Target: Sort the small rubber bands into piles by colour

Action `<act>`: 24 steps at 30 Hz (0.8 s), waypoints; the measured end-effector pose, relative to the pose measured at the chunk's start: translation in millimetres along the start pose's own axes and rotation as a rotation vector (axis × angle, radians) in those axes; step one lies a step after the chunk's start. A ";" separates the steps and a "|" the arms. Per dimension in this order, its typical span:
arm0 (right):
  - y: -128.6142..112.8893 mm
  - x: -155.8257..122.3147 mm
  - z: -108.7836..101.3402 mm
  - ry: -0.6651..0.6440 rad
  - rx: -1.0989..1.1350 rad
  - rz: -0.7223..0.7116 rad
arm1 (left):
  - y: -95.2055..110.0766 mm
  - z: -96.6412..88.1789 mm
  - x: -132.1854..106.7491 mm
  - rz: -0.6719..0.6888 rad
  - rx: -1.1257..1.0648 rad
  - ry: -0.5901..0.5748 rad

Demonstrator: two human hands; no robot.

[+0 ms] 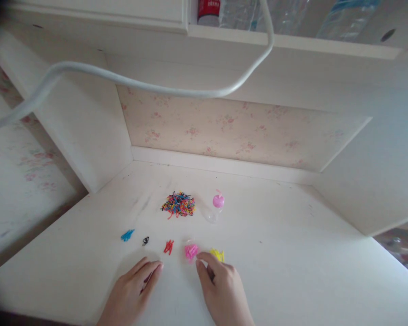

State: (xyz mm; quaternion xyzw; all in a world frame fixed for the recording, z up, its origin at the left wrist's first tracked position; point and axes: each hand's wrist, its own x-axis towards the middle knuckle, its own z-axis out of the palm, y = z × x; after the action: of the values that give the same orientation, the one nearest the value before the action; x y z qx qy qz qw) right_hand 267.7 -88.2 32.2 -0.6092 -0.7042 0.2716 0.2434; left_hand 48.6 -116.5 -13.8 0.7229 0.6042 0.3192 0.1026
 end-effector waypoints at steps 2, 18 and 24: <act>-20.1 23.3 -8.0 -0.022 -0.107 -0.053 | -3.2 -3.5 -3.3 -0.069 -0.110 -0.022; -40.3 144.6 47.2 -0.079 -0.639 -0.026 | -7.4 0.2 -4.1 -0.118 -0.335 0.093; -36.1 147.8 47.9 -0.099 -0.647 -0.040 | -8.7 -0.3 -4.9 -0.113 -0.349 0.034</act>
State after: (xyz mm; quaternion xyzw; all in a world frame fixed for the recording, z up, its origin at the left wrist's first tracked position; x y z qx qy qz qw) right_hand 188.6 50.1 23.3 -0.6269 -0.7769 0.0582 0.0080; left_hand 41.0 -119.0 -19.9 0.6535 0.5810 0.4249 0.2341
